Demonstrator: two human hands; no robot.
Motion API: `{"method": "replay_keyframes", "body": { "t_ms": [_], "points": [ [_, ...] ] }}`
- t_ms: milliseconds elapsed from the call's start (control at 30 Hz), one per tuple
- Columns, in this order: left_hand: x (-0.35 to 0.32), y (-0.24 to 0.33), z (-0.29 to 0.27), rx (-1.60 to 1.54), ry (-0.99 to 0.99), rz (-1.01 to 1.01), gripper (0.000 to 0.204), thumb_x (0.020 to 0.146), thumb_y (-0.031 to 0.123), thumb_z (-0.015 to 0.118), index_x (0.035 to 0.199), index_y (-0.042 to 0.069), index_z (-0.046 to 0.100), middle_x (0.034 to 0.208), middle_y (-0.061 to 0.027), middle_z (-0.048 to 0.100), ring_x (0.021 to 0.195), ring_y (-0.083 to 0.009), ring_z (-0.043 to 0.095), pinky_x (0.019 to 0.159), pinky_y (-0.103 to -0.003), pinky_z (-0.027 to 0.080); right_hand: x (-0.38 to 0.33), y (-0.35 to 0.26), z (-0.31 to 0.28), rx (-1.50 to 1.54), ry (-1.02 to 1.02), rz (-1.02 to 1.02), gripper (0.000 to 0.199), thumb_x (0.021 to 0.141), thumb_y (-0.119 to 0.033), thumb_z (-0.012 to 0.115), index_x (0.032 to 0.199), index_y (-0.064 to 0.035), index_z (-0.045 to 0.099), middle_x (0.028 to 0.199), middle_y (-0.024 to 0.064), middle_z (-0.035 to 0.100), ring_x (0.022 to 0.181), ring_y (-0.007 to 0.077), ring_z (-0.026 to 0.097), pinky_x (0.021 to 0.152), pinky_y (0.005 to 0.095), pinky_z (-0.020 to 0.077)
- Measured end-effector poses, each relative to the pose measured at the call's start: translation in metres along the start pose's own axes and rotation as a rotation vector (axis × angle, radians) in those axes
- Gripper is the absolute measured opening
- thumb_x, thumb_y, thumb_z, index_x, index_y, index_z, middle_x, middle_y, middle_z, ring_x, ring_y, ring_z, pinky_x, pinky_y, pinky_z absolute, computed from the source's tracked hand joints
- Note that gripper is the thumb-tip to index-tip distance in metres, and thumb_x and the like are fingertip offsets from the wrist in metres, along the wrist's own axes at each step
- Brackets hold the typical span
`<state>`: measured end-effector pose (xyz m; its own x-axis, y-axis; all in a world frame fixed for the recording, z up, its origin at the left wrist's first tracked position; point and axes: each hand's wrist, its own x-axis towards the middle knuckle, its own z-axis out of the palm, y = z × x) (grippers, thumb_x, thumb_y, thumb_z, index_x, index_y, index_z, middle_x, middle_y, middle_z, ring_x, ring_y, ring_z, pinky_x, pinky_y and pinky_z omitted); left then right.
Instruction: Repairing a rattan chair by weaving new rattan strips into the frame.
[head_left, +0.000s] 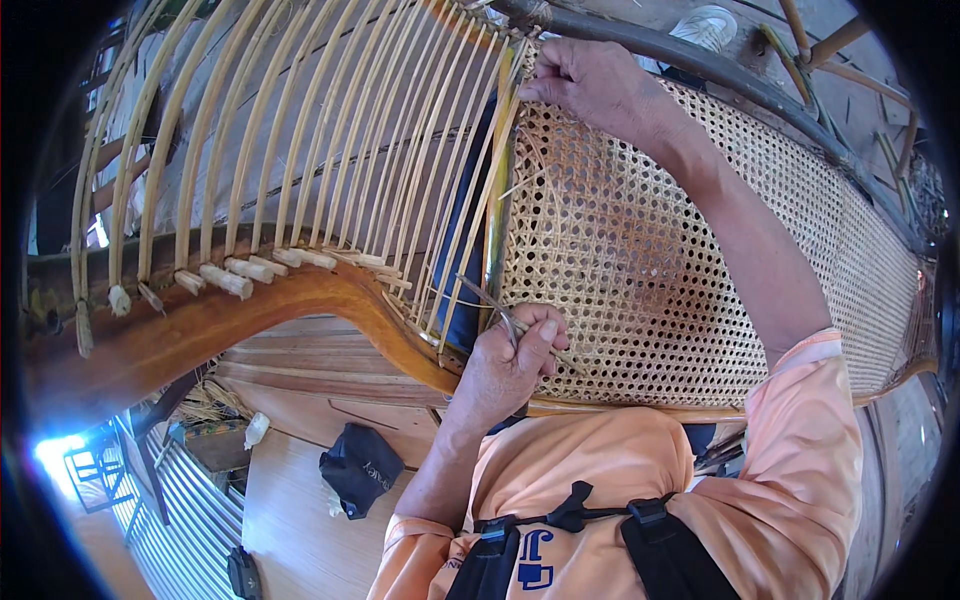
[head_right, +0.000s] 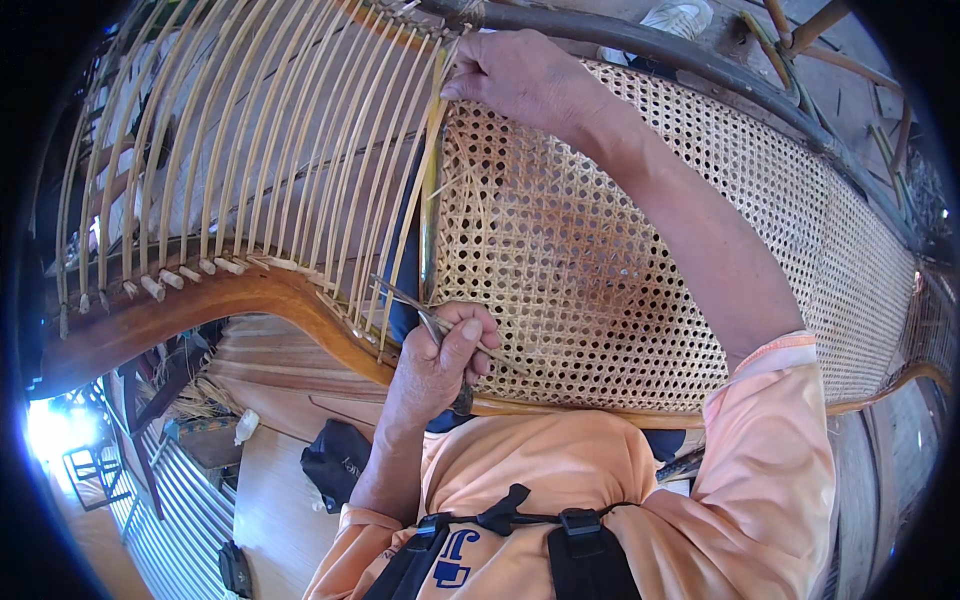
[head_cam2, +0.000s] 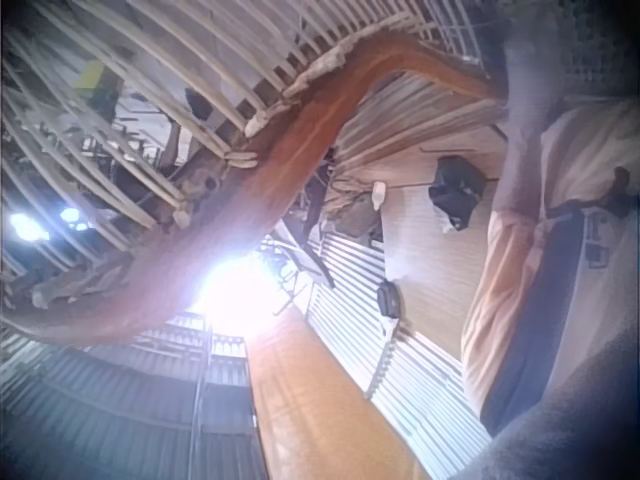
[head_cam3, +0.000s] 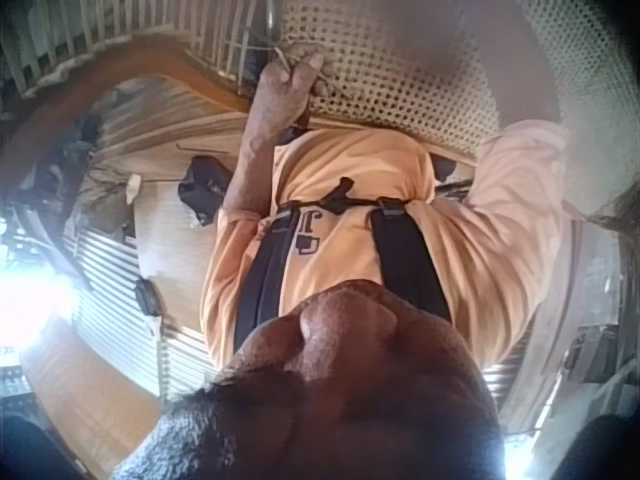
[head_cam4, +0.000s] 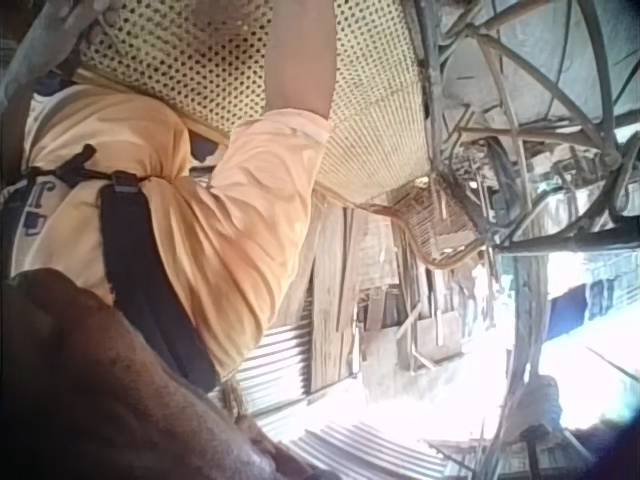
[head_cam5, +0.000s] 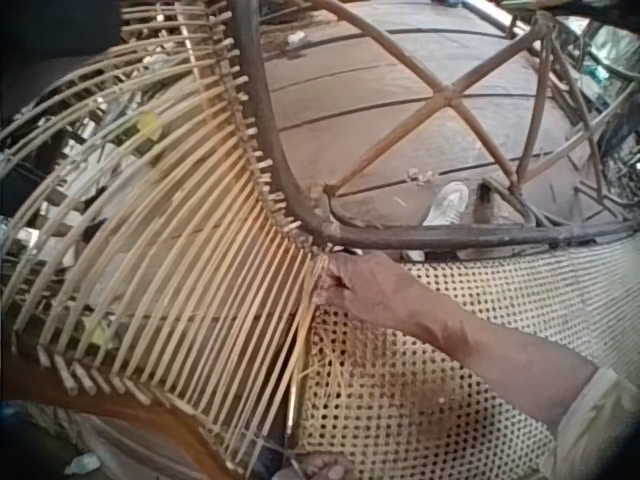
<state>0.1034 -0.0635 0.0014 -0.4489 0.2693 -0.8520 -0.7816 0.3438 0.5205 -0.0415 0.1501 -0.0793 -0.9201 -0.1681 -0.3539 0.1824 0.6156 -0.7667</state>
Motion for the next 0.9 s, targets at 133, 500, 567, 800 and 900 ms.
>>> {"method": "replay_keyframes", "body": {
  "t_ms": [133, 500, 567, 800, 900],
  "points": [
    [0.001, 0.001, 0.000, 0.009, -0.018, 0.016, 0.019, 0.095, 0.017, 0.046, 0.096, 0.001, 0.056, 0.078, -0.0037, 0.058, 0.059, -0.0059, 0.051, 0.053, -0.019, 0.042, 0.001, 0.007, 0.013, -0.086, 0.059, 0.002, 0.033, 0.085, -0.035, 0.060, 0.085, -0.0016, 0.060, 0.073, 0.0146, 0.061, 0.068, 0.0274, 0.060, 0.064, 0.0389, 0.0459],
    [0.002, 0.001, 0.000, 0.002, -0.017, -0.021, 0.020, 0.095, 0.017, 0.046, 0.098, 0.000, 0.056, 0.079, -0.0048, 0.059, 0.059, -0.0065, 0.052, 0.053, -0.019, 0.042, 0.004, 0.007, 0.015, -0.128, 0.096, -0.053, 0.041, 0.079, -0.039, 0.067, 0.074, 0.0004, 0.056, 0.058, 0.0132, 0.054, 0.053, 0.0207, 0.054, 0.052, 0.0365, 0.0421],
    [0.002, 0.001, -0.001, 0.018, -0.014, -0.026, 0.021, 0.095, 0.017, 0.046, 0.098, 0.000, 0.056, 0.079, -0.0051, 0.059, 0.059, -0.0066, 0.052, 0.053, -0.019, 0.042, 0.004, 0.007, 0.018, -0.141, 0.102, -0.069, 0.039, 0.080, -0.037, 0.067, 0.074, 0.0003, 0.056, 0.058, 0.0129, 0.054, 0.053, 0.0209, 0.055, 0.052, 0.0363, 0.0425],
    [0.001, 0.000, 0.002, -0.003, -0.013, -0.003, 0.022, 0.094, 0.021, 0.048, 0.097, 0.001, 0.057, 0.079, -0.0038, 0.059, 0.060, -0.0055, 0.052, 0.052, -0.018, 0.043, 0.003, 0.012, 0.027, -0.220, 0.217, -0.112, 0.040, 0.079, -0.037, 0.067, 0.079, 0.0010, 0.055, 0.064, 0.0131, 0.057, 0.057, 0.0250, 0.057, 0.055, 0.0380, 0.0437],
    [-0.002, 0.004, 0.004, -0.010, -0.034, 0.004, 0.023, 0.095, 0.020, 0.046, 0.098, 0.000, 0.057, 0.080, -0.0043, 0.059, 0.061, -0.0058, 0.053, 0.054, -0.018, 0.043, -0.005, 0.010, 0.025, -0.003, 0.333, -0.099, 0.043, 0.079, -0.040, 0.067, 0.086, 0.0005, 0.055, 0.070, 0.0124, 0.059, 0.063, 0.0239, 0.059, 0.058, 0.0386, 0.0442]
  ]
}}
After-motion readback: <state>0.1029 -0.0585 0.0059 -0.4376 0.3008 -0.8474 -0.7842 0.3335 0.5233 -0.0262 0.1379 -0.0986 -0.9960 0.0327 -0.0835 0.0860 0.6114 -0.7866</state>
